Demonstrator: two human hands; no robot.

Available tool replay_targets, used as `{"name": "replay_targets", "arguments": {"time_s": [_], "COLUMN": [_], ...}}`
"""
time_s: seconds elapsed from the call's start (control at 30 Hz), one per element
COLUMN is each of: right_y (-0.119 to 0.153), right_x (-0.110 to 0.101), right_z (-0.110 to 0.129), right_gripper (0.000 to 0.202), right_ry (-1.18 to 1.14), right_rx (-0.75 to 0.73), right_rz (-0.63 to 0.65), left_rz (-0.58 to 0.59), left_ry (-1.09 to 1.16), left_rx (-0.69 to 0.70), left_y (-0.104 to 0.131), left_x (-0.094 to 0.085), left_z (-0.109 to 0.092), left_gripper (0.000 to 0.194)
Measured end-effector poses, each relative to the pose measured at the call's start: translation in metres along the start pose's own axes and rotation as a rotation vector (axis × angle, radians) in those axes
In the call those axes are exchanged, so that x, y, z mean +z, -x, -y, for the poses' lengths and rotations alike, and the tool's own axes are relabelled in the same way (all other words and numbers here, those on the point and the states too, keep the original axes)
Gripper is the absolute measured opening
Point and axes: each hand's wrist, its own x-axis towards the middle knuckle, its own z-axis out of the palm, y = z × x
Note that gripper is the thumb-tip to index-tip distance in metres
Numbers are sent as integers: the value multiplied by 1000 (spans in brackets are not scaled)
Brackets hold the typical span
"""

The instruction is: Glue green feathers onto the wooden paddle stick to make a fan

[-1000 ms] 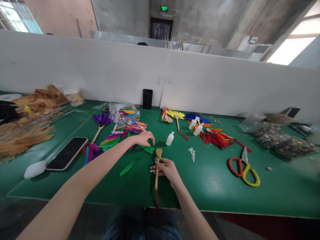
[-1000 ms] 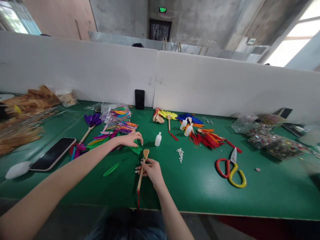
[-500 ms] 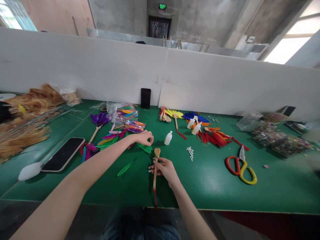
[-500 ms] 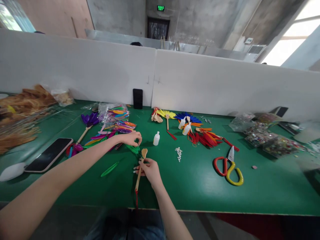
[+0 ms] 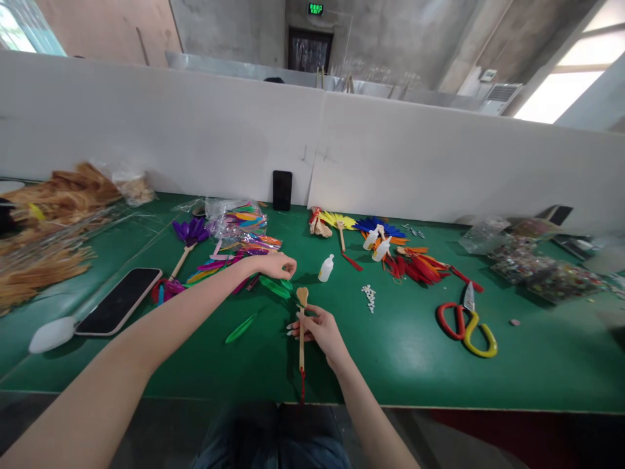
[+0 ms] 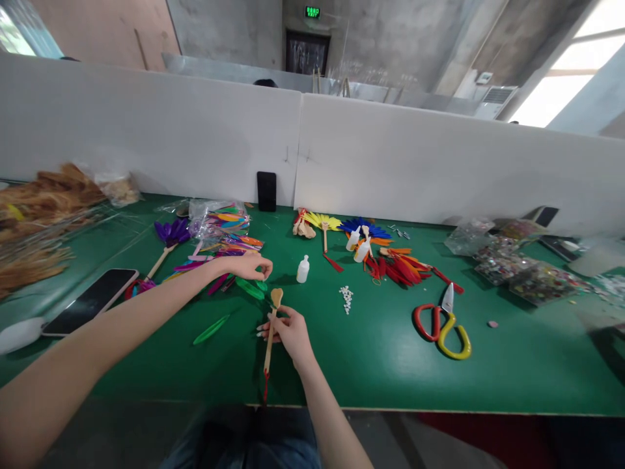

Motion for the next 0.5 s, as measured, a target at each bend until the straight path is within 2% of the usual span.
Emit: {"name": "replay_targets", "arguments": {"time_s": [0.2,0.5], "right_y": [0,0], "right_x": [-2,-2], "right_z": [-1,-4], "right_gripper": [57,55], "right_ry": [-11,-35], "right_rx": [-16,-34], "right_rz": [1,-7], "left_rz": [24,16], "left_ry": [32,68], "left_rx": [14,-2], "left_y": [6,10], "left_x": [-7,-5], "left_z": [-4,-6], "left_gripper": [21,14]}}
